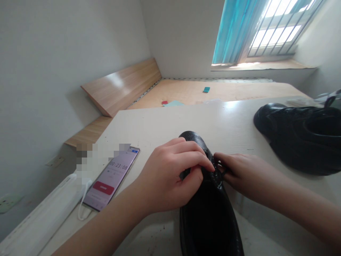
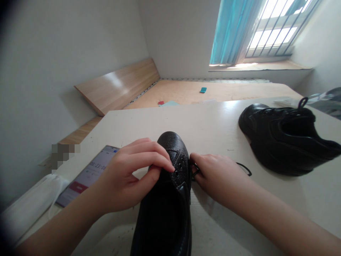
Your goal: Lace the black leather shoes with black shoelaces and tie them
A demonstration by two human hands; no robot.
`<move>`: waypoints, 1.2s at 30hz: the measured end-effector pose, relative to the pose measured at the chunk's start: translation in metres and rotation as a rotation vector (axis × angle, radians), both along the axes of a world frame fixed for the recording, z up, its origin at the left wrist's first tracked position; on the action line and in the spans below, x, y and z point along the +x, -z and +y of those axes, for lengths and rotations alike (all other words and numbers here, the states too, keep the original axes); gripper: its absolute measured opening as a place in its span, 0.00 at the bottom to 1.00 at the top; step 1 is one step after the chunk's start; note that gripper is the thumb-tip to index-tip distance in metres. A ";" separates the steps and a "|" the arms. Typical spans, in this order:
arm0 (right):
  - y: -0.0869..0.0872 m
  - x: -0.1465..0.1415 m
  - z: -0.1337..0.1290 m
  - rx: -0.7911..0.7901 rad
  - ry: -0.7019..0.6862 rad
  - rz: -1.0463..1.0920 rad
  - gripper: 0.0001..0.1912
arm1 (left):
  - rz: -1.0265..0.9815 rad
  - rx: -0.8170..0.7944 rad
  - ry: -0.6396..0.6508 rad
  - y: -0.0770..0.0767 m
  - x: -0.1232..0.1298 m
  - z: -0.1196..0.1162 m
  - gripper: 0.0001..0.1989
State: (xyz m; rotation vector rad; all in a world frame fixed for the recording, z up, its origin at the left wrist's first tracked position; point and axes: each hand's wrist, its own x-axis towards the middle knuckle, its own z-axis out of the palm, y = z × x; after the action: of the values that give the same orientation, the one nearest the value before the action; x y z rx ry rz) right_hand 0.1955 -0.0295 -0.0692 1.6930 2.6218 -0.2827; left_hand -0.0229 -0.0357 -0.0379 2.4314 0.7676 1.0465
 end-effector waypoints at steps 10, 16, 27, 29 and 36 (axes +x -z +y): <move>0.001 0.000 0.000 -0.017 0.009 -0.007 0.07 | 0.004 -0.010 0.003 0.000 -0.001 0.001 0.12; 0.000 0.000 0.000 -0.022 0.011 -0.013 0.07 | 0.002 -0.010 0.000 0.000 0.000 0.000 0.12; 0.001 -0.001 0.001 -0.050 0.032 -0.018 0.08 | 0.004 -0.009 -0.001 -0.001 -0.001 0.000 0.12; 0.001 -0.001 0.000 -0.051 0.032 -0.021 0.08 | 0.005 -0.011 -0.002 -0.001 -0.001 0.001 0.12; -0.004 0.015 -0.009 -0.030 -0.095 0.079 0.11 | 0.003 -0.017 0.004 0.000 -0.001 0.001 0.12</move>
State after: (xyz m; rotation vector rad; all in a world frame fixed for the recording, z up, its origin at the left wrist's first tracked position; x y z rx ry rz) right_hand 0.2106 -0.0385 -0.0655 1.5740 2.7290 -0.3921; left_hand -0.0237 -0.0352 -0.0375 2.4198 0.7697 1.0308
